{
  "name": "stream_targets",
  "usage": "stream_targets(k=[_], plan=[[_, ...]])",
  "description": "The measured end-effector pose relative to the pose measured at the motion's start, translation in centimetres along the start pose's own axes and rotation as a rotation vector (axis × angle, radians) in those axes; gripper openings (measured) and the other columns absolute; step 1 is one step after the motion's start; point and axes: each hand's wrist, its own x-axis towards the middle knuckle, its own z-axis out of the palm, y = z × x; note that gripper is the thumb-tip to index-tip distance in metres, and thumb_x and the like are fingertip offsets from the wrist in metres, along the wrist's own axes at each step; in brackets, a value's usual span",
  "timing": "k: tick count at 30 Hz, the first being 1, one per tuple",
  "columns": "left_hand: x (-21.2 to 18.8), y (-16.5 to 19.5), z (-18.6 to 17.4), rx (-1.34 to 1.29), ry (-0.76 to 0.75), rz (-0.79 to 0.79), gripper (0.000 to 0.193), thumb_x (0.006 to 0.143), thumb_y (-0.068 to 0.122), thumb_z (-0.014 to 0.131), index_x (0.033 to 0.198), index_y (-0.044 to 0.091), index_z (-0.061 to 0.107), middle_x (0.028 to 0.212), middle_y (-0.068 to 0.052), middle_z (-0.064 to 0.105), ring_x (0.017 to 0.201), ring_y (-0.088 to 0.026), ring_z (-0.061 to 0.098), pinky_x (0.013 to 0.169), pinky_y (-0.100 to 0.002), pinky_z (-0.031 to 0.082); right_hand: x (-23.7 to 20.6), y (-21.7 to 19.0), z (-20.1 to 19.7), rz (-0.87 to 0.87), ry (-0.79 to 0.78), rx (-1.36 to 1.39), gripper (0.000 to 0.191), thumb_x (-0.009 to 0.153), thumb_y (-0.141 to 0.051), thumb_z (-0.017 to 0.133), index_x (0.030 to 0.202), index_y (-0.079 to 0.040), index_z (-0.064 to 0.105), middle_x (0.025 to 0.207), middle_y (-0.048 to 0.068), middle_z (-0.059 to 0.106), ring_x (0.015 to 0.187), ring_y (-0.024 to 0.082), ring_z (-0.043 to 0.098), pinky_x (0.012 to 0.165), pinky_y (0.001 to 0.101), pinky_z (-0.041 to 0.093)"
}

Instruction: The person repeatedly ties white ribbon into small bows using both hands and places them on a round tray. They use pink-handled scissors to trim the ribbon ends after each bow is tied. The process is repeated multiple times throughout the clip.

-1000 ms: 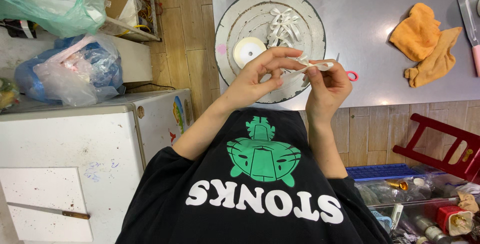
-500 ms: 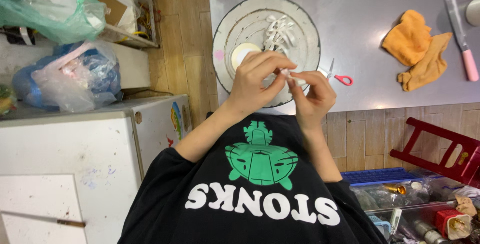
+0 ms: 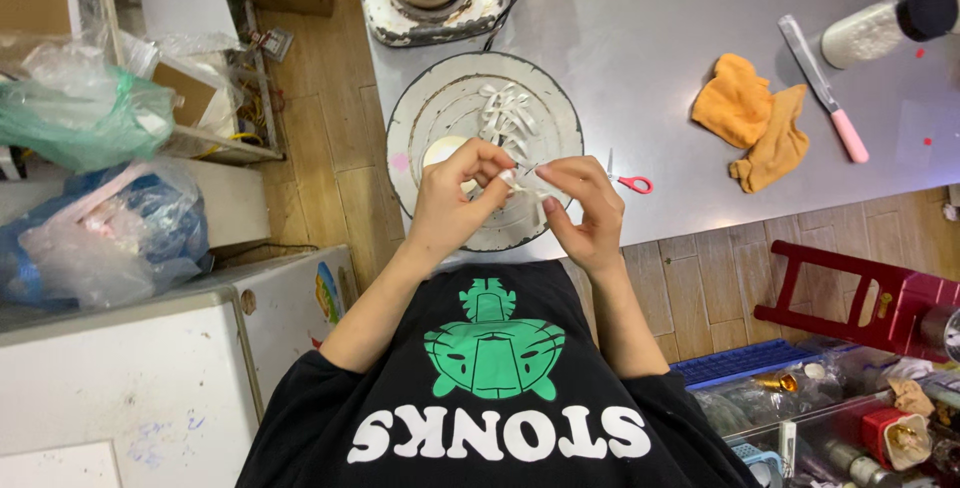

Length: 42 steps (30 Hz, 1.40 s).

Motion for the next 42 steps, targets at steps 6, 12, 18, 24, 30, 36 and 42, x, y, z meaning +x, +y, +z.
stream_targets(k=[6, 12, 18, 24, 30, 36, 42], plan=[[-0.1, -0.5, -0.2, -0.079, -0.082, -0.107, 0.013, 0.093, 0.000, 0.062, 0.106, -0.001, 0.063, 0.076, -0.004, 0.072, 0.068, -0.008, 0.069, 0.064, -0.023, 0.055, 1.2, -0.9, -0.3, -0.201, -0.104, -0.196, 0.042, 0.077, 0.007, 0.074, 0.113, -0.013, 0.074, 0.107, 0.005, 0.069, 0.097, 0.024, 0.068, 0.083, 0.0351, 0.052], [-0.8, -0.1, -0.2, 0.146, 0.021, -0.025, 0.013, 0.092, 0.002, 0.064, 0.105, 0.002, 0.064, 0.077, -0.004, 0.074, 0.069, -0.009, 0.073, 0.064, -0.025, 0.056, 2.1, -2.1, 0.3, -0.198, -0.116, -0.302, 0.039, 0.074, 0.003, 0.073, 0.109, -0.011, 0.071, 0.105, 0.004, 0.070, 0.090, 0.023, 0.066, 0.077, 0.0373, 0.050], [-1.3, 0.7, 0.2, 0.498, 0.209, 0.316, 0.017, 0.085, 0.001, 0.074, 0.101, 0.004, 0.067, 0.080, -0.006, 0.070, 0.075, -0.020, 0.070, 0.071, -0.033, 0.055, 2.1, -2.1, 1.2, -0.177, -0.091, -0.339, 0.035, 0.075, 0.004, 0.073, 0.108, -0.009, 0.072, 0.104, 0.004, 0.071, 0.086, 0.023, 0.066, 0.076, 0.0368, 0.051], [-1.5, 1.0, 0.1, 0.580, 0.250, 0.494, 0.019, 0.086, -0.001, 0.076, 0.103, 0.004, 0.069, 0.075, -0.003, 0.068, 0.074, -0.021, 0.069, 0.081, -0.038, 0.055, 1.5, -1.4, 1.8, -0.039, -0.067, -0.192, 0.024, 0.086, 0.001, 0.074, 0.110, -0.005, 0.071, 0.105, 0.009, 0.074, 0.092, 0.025, 0.073, 0.080, 0.0330, 0.057], [-1.6, 1.0, 0.3, 0.492, 0.235, 0.553, 0.020, 0.087, -0.003, 0.076, 0.103, 0.005, 0.068, 0.081, -0.003, 0.071, 0.075, -0.017, 0.069, 0.090, -0.040, 0.059, -0.3, 0.0, 1.6, 0.214, -0.039, 0.045, 0.014, 0.095, -0.002, 0.070, 0.109, 0.000, 0.072, 0.097, 0.010, 0.076, 0.084, 0.016, 0.075, 0.074, 0.0259, 0.058], [-1.7, 1.4, 0.8, 0.366, 0.201, 0.439, 0.019, 0.088, -0.002, 0.076, 0.104, 0.005, 0.067, 0.086, -0.004, 0.073, 0.082, -0.020, 0.072, 0.075, -0.030, 0.057, -1.6, 1.4, 2.0, 0.482, 0.010, 0.612, 0.013, 0.105, -0.008, 0.064, 0.111, 0.003, 0.065, 0.092, 0.008, 0.070, 0.072, 0.012, 0.062, 0.063, 0.0248, 0.049], [-1.4, 1.6, 0.3, 0.462, 0.193, 0.589, 0.019, 0.090, -0.001, 0.076, 0.106, 0.006, 0.068, 0.084, 0.000, 0.072, 0.070, -0.015, 0.068, 0.086, -0.035, 0.059, -1.2, 1.1, 1.9, 0.551, -0.004, 0.734, 0.020, 0.106, -0.017, 0.066, 0.114, 0.001, 0.063, 0.081, 0.003, 0.062, 0.063, 0.010, 0.056, 0.056, 0.0237, 0.044]])
